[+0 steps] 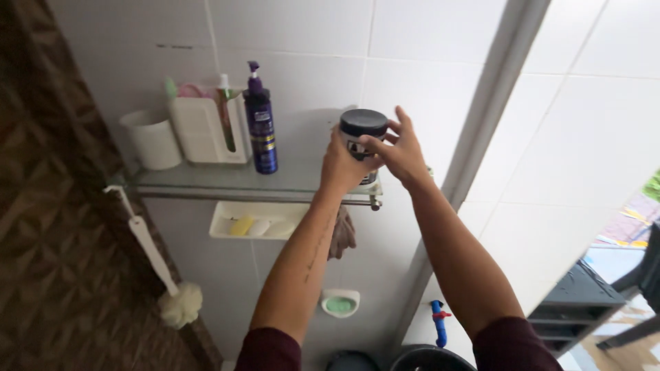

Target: Organizing various hygiene products on a shelf and cleaning the glass surface with a cloth.

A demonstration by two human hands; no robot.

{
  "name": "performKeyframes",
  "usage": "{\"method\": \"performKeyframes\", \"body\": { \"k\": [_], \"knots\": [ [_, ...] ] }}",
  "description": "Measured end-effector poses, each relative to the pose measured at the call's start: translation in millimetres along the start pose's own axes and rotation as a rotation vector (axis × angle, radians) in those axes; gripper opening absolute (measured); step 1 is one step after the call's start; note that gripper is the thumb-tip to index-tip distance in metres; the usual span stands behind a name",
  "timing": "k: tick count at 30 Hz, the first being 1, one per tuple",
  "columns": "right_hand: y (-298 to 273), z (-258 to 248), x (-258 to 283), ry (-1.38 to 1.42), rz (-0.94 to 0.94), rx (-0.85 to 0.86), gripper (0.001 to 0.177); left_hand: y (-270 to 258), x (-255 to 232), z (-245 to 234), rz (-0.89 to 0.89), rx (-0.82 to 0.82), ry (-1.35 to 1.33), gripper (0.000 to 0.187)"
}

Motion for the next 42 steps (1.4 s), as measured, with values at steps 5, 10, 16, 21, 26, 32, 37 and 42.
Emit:
{"method": "performKeyframes", "body": {
  "k": [5, 10, 16, 21, 26, 32, 37, 42],
  "knots": [
    [-10, -1, 18, -0.12, -0.032, -0.042, 0.116, -6, 5, 2, -0.029, -0.096, 0.12, 0.106],
    [-29, -1, 41, -0.228, -0.065, -0.093, 0.109, -18, -4, -6, -0.059, -0.11, 0.133, 0.108],
    [-45, -12, 50, -0.316, -0.084, -0.117, 0.111, -30, -21, -4, -0.045, -0.108, 0.073, 0.113],
    [-62, -32, 56, -0.315, -0.117, -0.139, 0.113, -48, -44, 9, 0.059, -0.144, 0.007, 0.107],
    [-115, -78, 50, -0.118, -0.095, -0.076, 0.125, -92, -76, 31, 0.136, -0.032, -0.123, 0.102],
    [-228, -159, -6, 0.203, -0.013, 0.143, 0.125, -176, -110, 92, 0.02, 0.254, -0.325, 0.102],
    [-351, -234, -64, 0.2, 0.411, 0.095, 0.12, -251, -125, 166, -0.119, 0.455, -0.468, 0.098],
    [-434, -301, -59, -0.038, 0.321, -0.197, 0.095, -327, -147, 239, -0.024, 0.592, -0.656, 0.105]
  ]
}}
Point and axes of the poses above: each hand's wrist, its own y-axis towards the middle knuckle, its own z-axis out of the palm, x = y × z, the point moved 7 cm from there along y, towards the middle knuckle, and after that the axes turned 2 degrees about -x, right-handed, at the moved point
